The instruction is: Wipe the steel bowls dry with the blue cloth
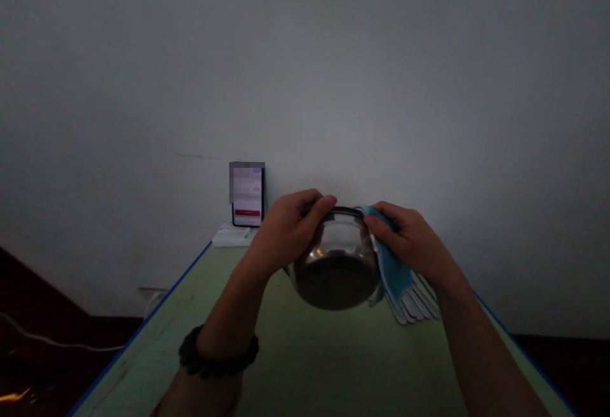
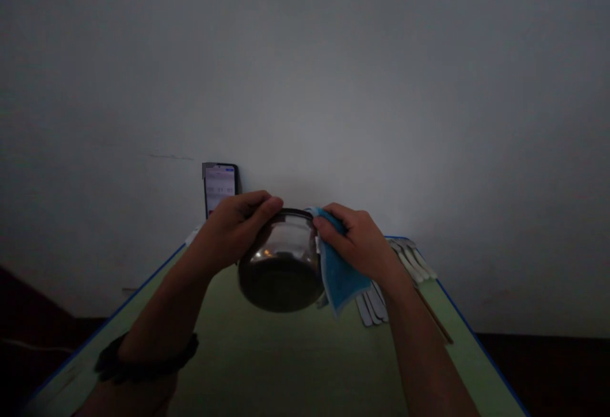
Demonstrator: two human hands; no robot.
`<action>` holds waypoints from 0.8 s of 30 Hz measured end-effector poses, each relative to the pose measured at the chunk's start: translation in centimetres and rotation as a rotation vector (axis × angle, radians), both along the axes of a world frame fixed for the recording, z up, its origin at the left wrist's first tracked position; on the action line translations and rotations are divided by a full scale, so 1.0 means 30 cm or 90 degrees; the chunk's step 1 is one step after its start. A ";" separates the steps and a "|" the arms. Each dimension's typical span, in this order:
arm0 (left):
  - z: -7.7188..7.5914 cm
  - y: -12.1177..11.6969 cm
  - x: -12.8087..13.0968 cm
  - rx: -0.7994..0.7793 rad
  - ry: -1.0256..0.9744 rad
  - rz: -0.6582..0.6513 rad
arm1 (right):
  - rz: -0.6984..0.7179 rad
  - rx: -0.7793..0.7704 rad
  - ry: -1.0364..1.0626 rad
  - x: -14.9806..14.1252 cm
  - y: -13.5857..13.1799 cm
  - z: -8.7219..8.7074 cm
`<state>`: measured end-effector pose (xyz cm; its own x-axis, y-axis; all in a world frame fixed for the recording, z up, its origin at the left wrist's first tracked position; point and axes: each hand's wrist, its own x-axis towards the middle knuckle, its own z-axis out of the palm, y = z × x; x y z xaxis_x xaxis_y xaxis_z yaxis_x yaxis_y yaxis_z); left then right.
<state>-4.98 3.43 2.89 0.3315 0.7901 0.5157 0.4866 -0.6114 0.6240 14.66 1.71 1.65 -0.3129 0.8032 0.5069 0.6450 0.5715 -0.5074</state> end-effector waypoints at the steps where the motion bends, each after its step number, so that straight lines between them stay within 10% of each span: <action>1: 0.000 0.002 -0.006 -0.002 -0.016 0.008 | -0.002 0.003 0.011 0.004 0.002 -0.002; 10: 0.007 -0.020 0.002 -0.061 0.078 -0.090 | 0.032 -0.019 -0.035 -0.017 -0.003 0.002; 16: -0.005 0.001 -0.016 -0.087 -0.144 -0.019 | -0.011 0.027 0.098 0.003 -0.005 -0.004; 24: 0.013 -0.017 -0.042 -0.245 -0.023 -0.202 | 0.048 -0.029 0.067 -0.017 -0.009 0.006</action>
